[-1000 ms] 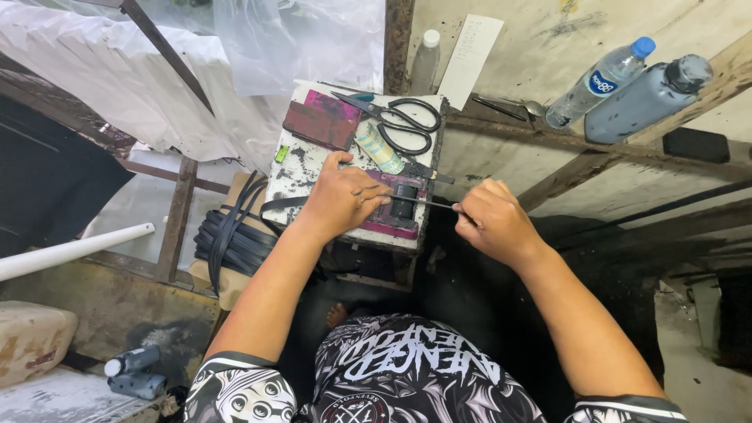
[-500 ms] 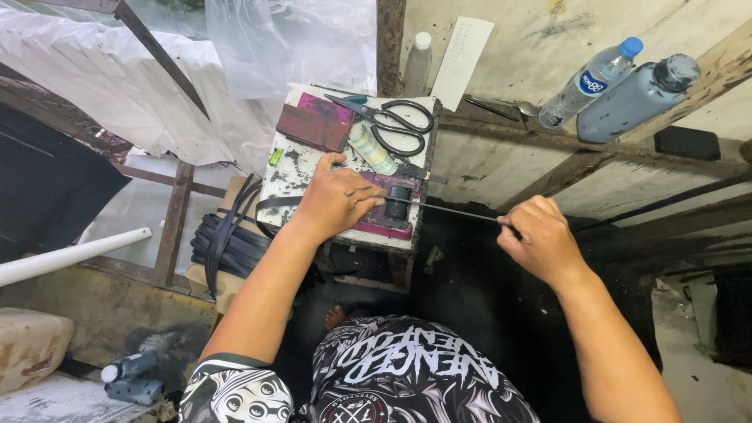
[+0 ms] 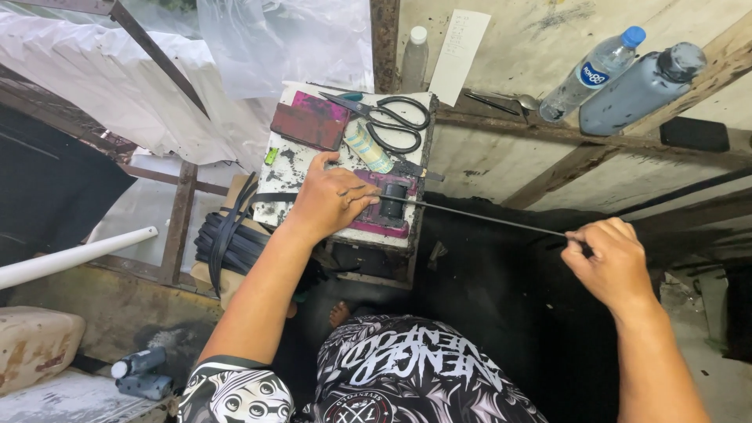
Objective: Applying dye to leather strips using a sponge and hanging them on a drying rack with clips.
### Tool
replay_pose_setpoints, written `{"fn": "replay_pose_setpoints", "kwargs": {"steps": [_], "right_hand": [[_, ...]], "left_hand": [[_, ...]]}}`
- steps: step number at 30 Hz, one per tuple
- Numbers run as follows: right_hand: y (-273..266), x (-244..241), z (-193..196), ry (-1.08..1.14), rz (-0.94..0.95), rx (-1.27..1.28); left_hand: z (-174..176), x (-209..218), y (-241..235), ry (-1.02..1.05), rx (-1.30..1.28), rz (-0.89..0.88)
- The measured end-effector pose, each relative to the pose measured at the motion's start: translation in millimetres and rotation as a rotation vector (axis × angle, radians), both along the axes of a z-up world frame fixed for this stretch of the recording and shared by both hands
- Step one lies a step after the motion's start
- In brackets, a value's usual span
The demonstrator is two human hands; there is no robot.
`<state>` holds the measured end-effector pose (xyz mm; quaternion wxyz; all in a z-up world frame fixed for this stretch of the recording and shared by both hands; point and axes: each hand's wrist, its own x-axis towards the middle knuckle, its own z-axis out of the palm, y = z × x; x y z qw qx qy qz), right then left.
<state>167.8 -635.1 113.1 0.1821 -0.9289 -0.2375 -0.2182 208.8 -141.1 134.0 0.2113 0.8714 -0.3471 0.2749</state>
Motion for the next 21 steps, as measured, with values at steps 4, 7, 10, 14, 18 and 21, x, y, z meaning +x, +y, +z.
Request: {"fn": "replay_pose_setpoints", "kwargs": {"steps": [4,7,10,14,18,21], "right_hand": [[-34,-11,-14,0.005,-0.086,-0.056],[-60,-19,-25,0.012,-0.171,-0.086],[-91,-26,-40,0.066,-0.312,-0.181],[-125,-35,-48,0.012,-0.387,-0.216],[-170,-42,-66,-0.043,-0.432,-0.342],[-179,-48,-59,-0.015,-0.402,-0.294]], "left_hand": [[2,-1,0,0.025,0.003,0.002],[4,-1,-1,0.029,0.018,0.002],[2,-1,0,0.036,0.018,0.008],[-1,1,1,0.035,0.041,0.019],[0,1,1,0.022,0.052,0.021],[1,1,1,0.015,0.068,0.019]]}}
